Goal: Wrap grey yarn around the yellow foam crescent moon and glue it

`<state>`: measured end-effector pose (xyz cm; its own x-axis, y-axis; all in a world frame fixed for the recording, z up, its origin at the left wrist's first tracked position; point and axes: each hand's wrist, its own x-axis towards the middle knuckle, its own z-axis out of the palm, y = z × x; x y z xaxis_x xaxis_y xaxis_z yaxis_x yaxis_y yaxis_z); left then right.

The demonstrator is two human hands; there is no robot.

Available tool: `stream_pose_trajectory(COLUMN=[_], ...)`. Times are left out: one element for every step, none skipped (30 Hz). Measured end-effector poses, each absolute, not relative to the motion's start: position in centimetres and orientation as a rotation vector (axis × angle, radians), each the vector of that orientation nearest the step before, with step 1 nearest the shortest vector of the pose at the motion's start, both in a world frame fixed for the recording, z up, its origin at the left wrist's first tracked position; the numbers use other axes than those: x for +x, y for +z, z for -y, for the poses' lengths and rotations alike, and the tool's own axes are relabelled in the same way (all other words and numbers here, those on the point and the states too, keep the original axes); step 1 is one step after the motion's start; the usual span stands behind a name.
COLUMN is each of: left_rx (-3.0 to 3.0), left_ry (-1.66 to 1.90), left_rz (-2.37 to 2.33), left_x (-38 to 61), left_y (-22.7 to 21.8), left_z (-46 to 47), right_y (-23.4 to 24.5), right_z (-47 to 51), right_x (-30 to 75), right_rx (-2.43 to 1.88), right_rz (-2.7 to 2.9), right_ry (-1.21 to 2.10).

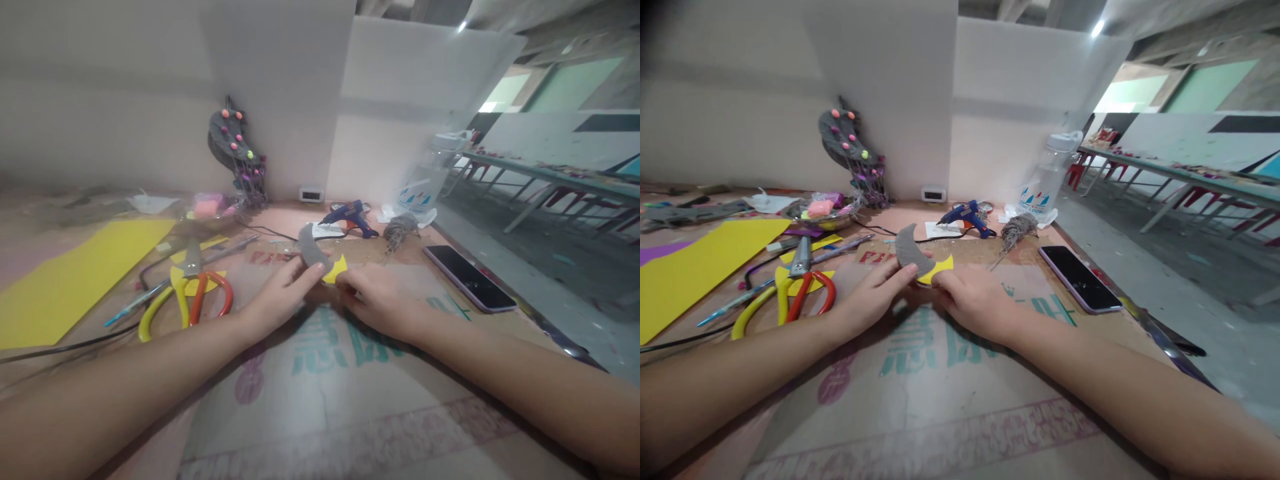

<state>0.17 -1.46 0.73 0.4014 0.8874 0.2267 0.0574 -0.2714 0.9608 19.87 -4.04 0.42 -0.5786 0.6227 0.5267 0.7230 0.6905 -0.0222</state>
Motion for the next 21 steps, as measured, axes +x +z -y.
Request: stream_pose_trajectory(left_rx=[1.620,1.595,1.570,1.543,1.520,1.505,1.502,1.507,1.515,1.522,1.526,1.528,1.531,1.537,1.545,1.553,1.561,1.570,1.577,1.585,1.590], left_ry=[1.046,1.068,1.083,1.096,1.106,1.111,1.112,1.114,1.118,1.120,1.120,1.122,1.123,1.121,1.116,1.112,1.108,1.103,1.098,1.092,1.084], left_rz=[-0.895,-0.947,-0.995,-1.032,-1.056,-1.068,-1.071,-1.067,-1.061,-1.057,-1.054,-1.051,-1.049,-1.050,-1.048,-1.041,-1.026,-1.005,-0.986,-0.971,-0.960], left_x=[0.2,0.3,0.4,0.4,0.4,0.4,0.4,0.4,0.4,0.4,0.4,0.4,0.4,0.4,0.4,0.4,0.4,0.4,0.4,0.4,0.3], left_y=[0.8,0.8,0.7,0.7,0.7,0.6,0.6,0.7,0.7,0.7,0.7,0.7,0.7,0.7,0.6,0.6,0.5,0.4,0.4,0.3,0.2], left_z=[1.4,1.2,1.1,1.0,0.9,0.8,0.7,0.7,0.7,0.7,0.7,0.7,0.6,0.6,0.5,0.4,0.3,0.2,0.1,0.1,0.0], right_y=[0.8,1.4,2.0,2.6,3.3,3.8,4.2,4.5,4.6,4.5,4.2,3.9,3.6,3.2,2.9,2.7,2.6,2.5,2.4,2.3,2.2], right_z=[4.0,3.8,3.6,3.3,2.8,2.1,1.3,0.4,-0.7,-1.7,-2.8,-3.9,-4.9,-5.8,-6.7,-7.5,-8.3,-9.0,-9.7,-10.3,-10.9], right_x=[20.0,20.2,20.5,21.0,21.6,22.4,23.3,24.2,25.0,25.9,26.6,27.1,27.5,27.7,27.8,27.7,27.6,27.3,27.0,26.7,26.4], right_rx=[-1.005,-0.975,-0.946,-0.950,-0.988,-1.037,-1.134,-1.262,-1.380,-1.479,-1.515,-1.534,-1.546,-1.551,-1.553,-1.555,-1.555,-1.551,-1.545,-1.535,-1.526], right_rz=[2.441,2.475,2.484,2.460,2.377,2.242,2.107,1.969,1.860,1.765,1.743,1.742,1.745,1.755,1.770,1.783,1.798,1.811,1.818,1.818,1.811], right_ry=[-0.280,-0.275,-0.256,-0.237,-0.221,-0.206,-0.186,-0.144,-0.056,0.063,0.113,0.157,0.201,0.241,0.282,0.317,0.350,0.379,0.406,0.427,0.443])
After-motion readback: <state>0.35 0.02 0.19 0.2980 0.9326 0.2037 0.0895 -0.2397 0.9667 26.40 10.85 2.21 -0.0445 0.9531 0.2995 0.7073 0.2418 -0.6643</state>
